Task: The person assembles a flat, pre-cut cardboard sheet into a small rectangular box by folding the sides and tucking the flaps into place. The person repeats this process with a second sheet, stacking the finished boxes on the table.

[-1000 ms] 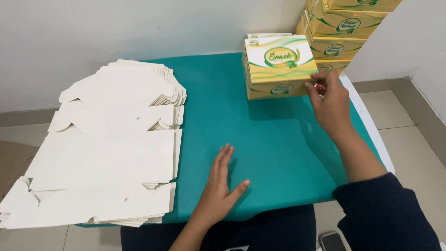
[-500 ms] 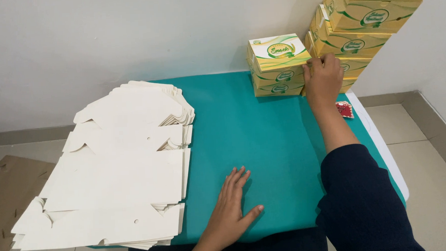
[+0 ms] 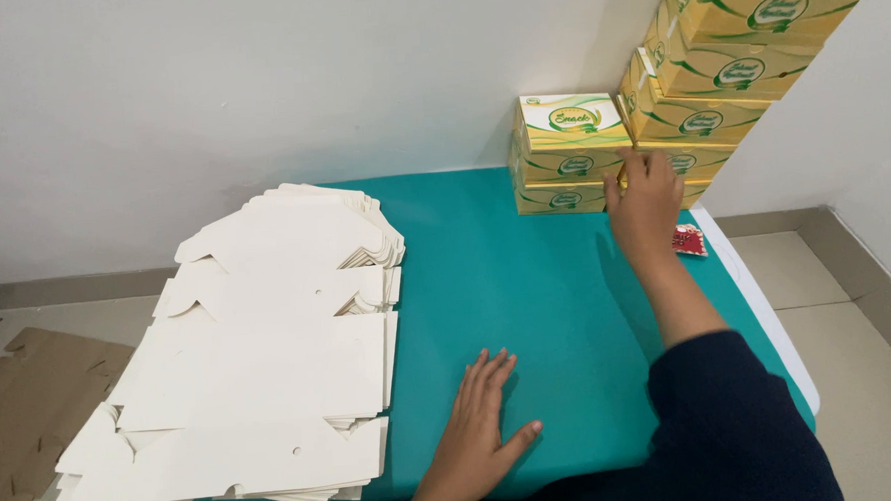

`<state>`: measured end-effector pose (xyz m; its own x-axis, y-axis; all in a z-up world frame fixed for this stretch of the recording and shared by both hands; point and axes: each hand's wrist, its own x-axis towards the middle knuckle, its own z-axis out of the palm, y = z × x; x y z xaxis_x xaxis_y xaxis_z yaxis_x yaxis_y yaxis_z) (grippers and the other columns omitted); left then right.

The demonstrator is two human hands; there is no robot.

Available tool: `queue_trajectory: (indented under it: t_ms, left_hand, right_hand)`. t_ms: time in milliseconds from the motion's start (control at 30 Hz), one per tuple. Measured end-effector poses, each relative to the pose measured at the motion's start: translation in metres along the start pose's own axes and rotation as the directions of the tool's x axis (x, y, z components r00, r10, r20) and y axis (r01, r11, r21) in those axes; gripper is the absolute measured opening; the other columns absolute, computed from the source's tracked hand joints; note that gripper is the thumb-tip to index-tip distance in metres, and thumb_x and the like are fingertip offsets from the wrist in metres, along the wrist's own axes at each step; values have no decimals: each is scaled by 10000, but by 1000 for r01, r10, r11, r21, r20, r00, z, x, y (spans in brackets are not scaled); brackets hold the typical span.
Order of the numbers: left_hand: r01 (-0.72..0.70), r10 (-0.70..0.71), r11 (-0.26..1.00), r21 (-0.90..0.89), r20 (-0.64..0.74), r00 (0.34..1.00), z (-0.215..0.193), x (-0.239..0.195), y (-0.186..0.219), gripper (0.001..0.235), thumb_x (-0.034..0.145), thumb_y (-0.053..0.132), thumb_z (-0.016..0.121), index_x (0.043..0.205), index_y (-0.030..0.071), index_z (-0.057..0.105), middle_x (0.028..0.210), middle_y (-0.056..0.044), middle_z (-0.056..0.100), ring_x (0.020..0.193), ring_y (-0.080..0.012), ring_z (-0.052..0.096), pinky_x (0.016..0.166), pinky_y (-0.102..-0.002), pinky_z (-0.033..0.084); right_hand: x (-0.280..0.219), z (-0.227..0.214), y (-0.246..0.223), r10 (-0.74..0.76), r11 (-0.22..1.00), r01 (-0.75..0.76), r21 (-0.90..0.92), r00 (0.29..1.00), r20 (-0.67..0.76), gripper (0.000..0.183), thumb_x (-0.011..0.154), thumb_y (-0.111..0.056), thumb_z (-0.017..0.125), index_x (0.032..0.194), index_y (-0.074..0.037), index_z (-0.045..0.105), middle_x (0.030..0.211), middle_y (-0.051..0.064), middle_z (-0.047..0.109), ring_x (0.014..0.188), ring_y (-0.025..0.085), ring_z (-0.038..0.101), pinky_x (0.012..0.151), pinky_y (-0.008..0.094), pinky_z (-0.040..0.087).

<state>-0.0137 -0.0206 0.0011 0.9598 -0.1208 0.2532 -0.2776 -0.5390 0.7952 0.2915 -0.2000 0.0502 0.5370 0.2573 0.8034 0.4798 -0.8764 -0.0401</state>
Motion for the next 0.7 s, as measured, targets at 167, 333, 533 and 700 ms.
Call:
queue_trajectory:
  t_ms: [167, 333, 533, 700]
  left_hand:
    - [-141, 136, 988, 56, 92, 986, -5, -4, 6, 557, 932, 447, 471, 1353, 84, 430, 1411, -116, 412, 1394, -322, 226, 1117, -554, 37]
    - [-259, 246, 954, 150, 102, 964, 8, -10, -10, 532, 915, 386, 519, 1296, 15, 499, 1347, -157, 465, 1357, -350, 295, 1114, -586, 31]
    - [-303, 187, 852, 426, 292, 938, 20, -13, -24, 905, 809, 670, 426, 1407, -3, 336, 1505, -189, 237, 1410, -374, 121, 1116, -625, -7]
    - [-345, 203, 799, 493, 318, 926, 24, -14, -33, 1042, 704, 681, 559, 1434, -5, 276, 1520, -199, 183, 1405, -390, 103, 1103, -645, 6]
  right_hand:
    - [-96, -74, -67, 137, 951, -268, 152, 810, 570, 497, 892, -340, 573, 1334, -126, 497, 1247, 160, 486, 1072, 345, 542, 842, 482, 470]
    - [-190, -76, -109, 173, 923, -351, 157, 745, 644, 532, 913, -395, 488, 1365, -119, 436, 1473, 110, 343, 1415, 322, 209, 1134, 547, 138]
    - [-190, -76, -118, 255, 921, -365, 140, 832, 492, 406, 943, -318, 482, 1252, -62, 542, 1293, 123, 491, 1197, 325, 461, 1111, 502, 341]
    - [-196, -80, -119, 317, 876, -457, 155, 788, 528, 408, 938, -340, 462, 1237, -87, 578, 1347, 102, 500, 1285, 292, 424, 1128, 471, 318]
